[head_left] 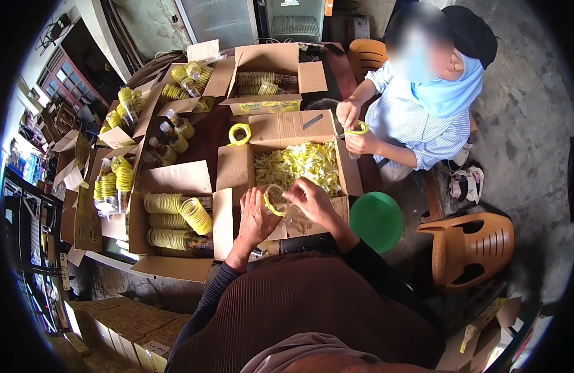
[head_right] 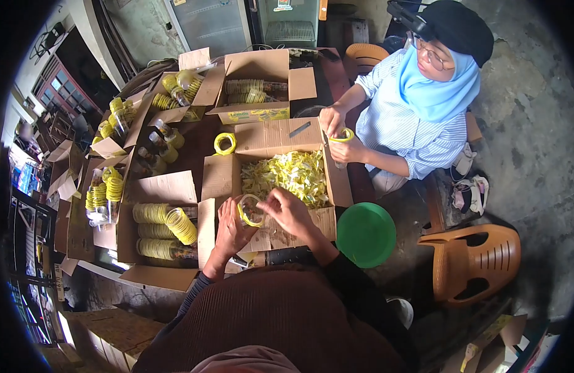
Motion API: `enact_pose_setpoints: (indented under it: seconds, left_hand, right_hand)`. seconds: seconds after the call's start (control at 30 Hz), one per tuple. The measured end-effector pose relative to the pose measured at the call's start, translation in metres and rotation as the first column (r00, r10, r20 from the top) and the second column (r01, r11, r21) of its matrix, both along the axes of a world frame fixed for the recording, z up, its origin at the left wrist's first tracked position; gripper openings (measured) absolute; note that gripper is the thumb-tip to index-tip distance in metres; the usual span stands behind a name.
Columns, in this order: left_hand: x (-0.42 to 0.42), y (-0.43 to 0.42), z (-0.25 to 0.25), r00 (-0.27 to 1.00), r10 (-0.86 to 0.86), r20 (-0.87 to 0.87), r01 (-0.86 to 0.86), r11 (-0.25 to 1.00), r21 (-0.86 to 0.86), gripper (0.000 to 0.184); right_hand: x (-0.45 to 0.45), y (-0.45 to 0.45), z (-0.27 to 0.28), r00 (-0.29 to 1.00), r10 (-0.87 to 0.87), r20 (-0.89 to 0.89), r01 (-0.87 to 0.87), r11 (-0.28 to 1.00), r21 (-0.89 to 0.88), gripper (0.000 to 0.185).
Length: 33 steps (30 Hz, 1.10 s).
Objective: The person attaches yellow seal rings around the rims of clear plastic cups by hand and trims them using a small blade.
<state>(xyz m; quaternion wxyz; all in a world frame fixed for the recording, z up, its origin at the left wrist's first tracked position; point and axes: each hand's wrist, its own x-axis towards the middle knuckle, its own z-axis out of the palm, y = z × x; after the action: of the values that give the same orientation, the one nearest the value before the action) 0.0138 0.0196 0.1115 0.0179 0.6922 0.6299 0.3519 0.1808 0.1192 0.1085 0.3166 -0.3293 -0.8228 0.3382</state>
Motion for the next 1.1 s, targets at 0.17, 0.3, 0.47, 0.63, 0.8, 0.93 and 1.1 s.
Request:
enact_pose_setpoints:
  seconds: [0.17,0.3,0.47,0.63,0.8,0.93,1.1]
  left_hand:
    - [0.005,0.001,-0.004,1.0,-0.022,0.014,0.023,0.994,-0.103,0.072]
    - [0.001,0.0,-0.018,0.998,-0.065,-0.019,0.063,0.993,-0.096,0.075]
    - [0.004,-0.008,-0.027,0.988,-0.05,0.144,0.058,0.997,-0.052,0.075]
    - [0.018,-0.001,-0.013,0.973,-0.071,0.22,0.096,0.99,-0.104,0.058]
    - [0.017,-0.004,-0.009,0.883,-0.022,0.469,0.104,0.983,-0.15,0.053]
    - [0.012,-0.006,-0.012,0.863,0.043,0.504,0.095,0.965,-0.244,0.058]
    - [0.015,-0.006,-0.019,0.823,-0.009,0.569,0.207,0.936,-0.285,0.068]
  right_hand:
    - [0.001,-0.008,-0.011,0.993,-0.072,0.093,0.056,0.985,0.161,0.023]
    - [0.003,-0.008,-0.015,0.993,0.01,0.114,-0.026,0.99,0.142,0.021]
    - [0.006,-0.005,-0.026,0.971,0.12,-0.205,-0.174,0.947,-0.27,0.029]
    - [0.016,-0.005,-0.03,0.907,-0.013,-0.422,-0.262,0.766,-0.587,0.03]
    - [0.053,0.019,-0.066,0.867,-0.248,-0.432,-0.039,0.83,-0.556,0.024]
    - [0.111,0.032,-0.101,0.927,-0.358,-0.114,0.32,0.911,-0.261,0.02]
    - [0.195,0.012,-0.178,0.74,-0.534,0.41,0.599,0.8,-0.039,0.038]
